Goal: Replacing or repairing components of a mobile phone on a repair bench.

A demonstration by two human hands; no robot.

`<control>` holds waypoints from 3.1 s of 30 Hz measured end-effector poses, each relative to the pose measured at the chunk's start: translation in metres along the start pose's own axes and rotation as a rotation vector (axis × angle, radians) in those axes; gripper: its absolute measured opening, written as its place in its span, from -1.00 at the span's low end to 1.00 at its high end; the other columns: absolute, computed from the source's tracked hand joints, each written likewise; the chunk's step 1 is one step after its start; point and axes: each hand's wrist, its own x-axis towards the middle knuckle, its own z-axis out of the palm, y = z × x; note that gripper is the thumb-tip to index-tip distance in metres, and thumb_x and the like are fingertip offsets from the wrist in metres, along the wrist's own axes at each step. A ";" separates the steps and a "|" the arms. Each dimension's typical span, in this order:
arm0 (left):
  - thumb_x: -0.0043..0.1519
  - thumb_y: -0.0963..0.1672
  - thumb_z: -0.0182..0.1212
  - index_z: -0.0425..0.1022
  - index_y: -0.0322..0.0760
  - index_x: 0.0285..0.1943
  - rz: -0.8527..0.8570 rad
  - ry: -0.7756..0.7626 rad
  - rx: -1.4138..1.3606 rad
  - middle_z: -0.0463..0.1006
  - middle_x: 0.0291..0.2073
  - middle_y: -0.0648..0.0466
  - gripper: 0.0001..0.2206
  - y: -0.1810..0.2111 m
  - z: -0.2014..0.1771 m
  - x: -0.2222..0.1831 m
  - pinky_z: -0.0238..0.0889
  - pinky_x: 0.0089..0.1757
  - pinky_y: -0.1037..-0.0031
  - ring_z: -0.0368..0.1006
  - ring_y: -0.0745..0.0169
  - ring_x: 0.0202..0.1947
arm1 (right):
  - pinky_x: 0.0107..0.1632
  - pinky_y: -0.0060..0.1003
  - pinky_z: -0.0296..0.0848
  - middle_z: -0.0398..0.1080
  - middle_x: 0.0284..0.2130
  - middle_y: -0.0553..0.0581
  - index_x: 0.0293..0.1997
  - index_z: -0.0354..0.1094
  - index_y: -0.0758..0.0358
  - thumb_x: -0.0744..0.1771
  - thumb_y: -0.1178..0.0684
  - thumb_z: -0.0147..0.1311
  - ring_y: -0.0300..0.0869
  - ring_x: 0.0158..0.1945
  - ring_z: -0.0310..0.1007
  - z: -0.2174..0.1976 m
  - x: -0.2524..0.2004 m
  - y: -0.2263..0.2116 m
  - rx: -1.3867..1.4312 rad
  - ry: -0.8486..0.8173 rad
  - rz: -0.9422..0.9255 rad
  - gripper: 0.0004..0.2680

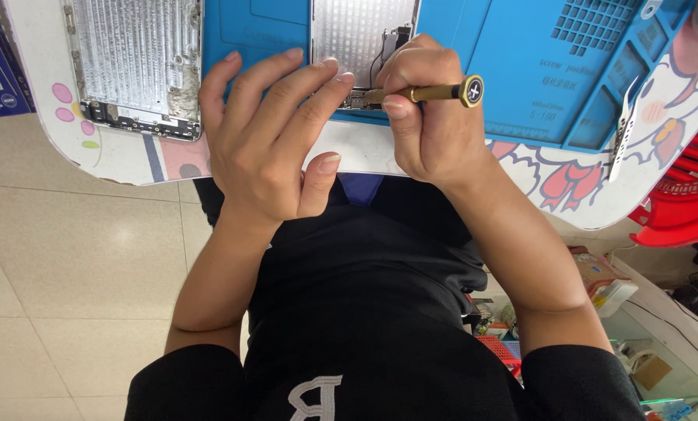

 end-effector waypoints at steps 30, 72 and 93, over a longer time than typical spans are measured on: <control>0.44 0.04 -0.10 0.64 -0.26 0.16 -0.009 -0.007 0.013 0.60 0.10 0.07 -0.56 0.007 -0.005 0.002 0.00 0.31 0.05 0.43 0.04 0.23 | -0.18 -0.28 0.49 0.42 -0.16 0.17 0.02 0.27 0.40 0.38 0.19 0.25 -0.07 -0.18 0.55 -0.038 0.052 -0.080 -0.236 -0.110 -0.085 -0.79; 0.54 -0.09 -0.09 0.31 -0.30 0.41 0.501 -0.687 -1.539 0.37 0.25 0.17 -0.68 0.237 0.060 -0.088 0.22 0.23 0.46 0.35 0.32 0.21 | -0.40 -0.08 0.43 0.47 -0.57 0.19 -0.28 0.48 0.31 0.35 0.01 0.25 0.09 -0.50 0.47 -0.051 0.069 -0.119 -0.706 -0.363 0.120 -0.84; 0.41 -0.22 0.18 0.48 -0.03 0.17 0.323 -0.479 -1.315 0.56 -0.08 0.37 -0.79 0.145 -0.045 0.009 0.26 -0.17 0.57 0.48 0.43 -0.19 | -0.42 -0.04 0.41 0.43 -0.61 0.21 -0.36 0.47 0.30 0.29 0.14 0.23 0.13 -0.51 0.46 -0.044 0.070 -0.107 -0.624 -0.353 0.077 -0.92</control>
